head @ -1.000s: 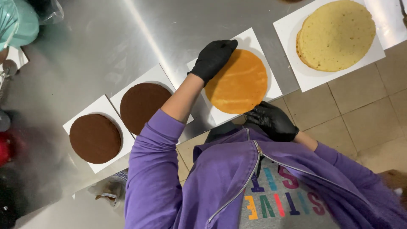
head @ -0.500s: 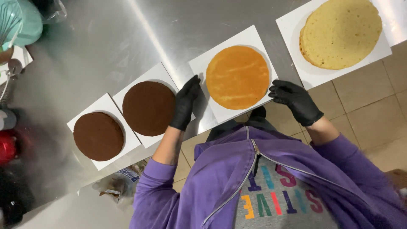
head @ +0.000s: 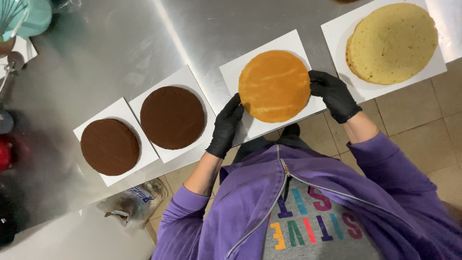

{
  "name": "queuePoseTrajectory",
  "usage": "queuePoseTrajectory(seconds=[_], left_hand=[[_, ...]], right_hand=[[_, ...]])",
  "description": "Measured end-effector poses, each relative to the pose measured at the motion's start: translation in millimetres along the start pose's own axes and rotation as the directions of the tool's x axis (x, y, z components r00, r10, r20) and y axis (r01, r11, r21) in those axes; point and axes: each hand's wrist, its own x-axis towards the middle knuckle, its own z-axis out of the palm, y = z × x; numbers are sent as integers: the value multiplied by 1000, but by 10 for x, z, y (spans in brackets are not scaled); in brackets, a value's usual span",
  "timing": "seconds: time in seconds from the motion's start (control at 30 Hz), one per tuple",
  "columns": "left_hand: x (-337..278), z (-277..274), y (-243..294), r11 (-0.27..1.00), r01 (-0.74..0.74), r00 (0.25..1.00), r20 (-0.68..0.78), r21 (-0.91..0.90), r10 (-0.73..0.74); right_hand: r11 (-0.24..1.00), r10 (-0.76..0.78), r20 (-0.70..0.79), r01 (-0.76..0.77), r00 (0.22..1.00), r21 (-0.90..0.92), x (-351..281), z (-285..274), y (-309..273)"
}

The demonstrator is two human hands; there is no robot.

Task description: Slicing round sponge cake layers horizontally using a serrated knife to create thinner layers for assembly.

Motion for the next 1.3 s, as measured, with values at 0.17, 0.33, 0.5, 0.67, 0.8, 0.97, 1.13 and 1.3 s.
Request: queuePoseTrajectory(seconds=[0.17, 0.33, 0.5, 0.67, 0.8, 0.97, 1.13, 1.3], left_hand=[[-240, 258, 603, 775, -106, 991, -2, 623, 137], [-160, 187, 200, 838, -198, 978, 44, 509, 204], [-332, 189, -74, 981, -180, 983, 39, 69, 177], [-297, 67, -359, 996, -86, 991, -96, 17, 87], [-27, -76, -275, 981, -187, 972, -132, 60, 194], [153, -28, -148, 986, -167, 986, -19, 15, 167], [79, 28, -97, 995, -98, 995, -35, -7, 98], [-142, 290, 537, 809, -299, 945, 40, 506, 325]], right_hand=[[995, -32, 35, 29, 999, 94, 15, -54, 64], [995, -54, 16, 52, 998, 83, 41, 11, -74], [990, -119, 17, 117, 993, 74, 226, -48, -22], [972, -233, 63, 232, 970, 22, 379, -54, 5], [980, -171, 34, 167, 985, 108, 242, -112, 95], [985, -76, -2, 75, 997, 153, 8, -77, 183], [994, -77, -35, 80, 996, 73, 27, -12, 88], [987, -106, -15, 107, 994, 117, 61, -77, 173]])
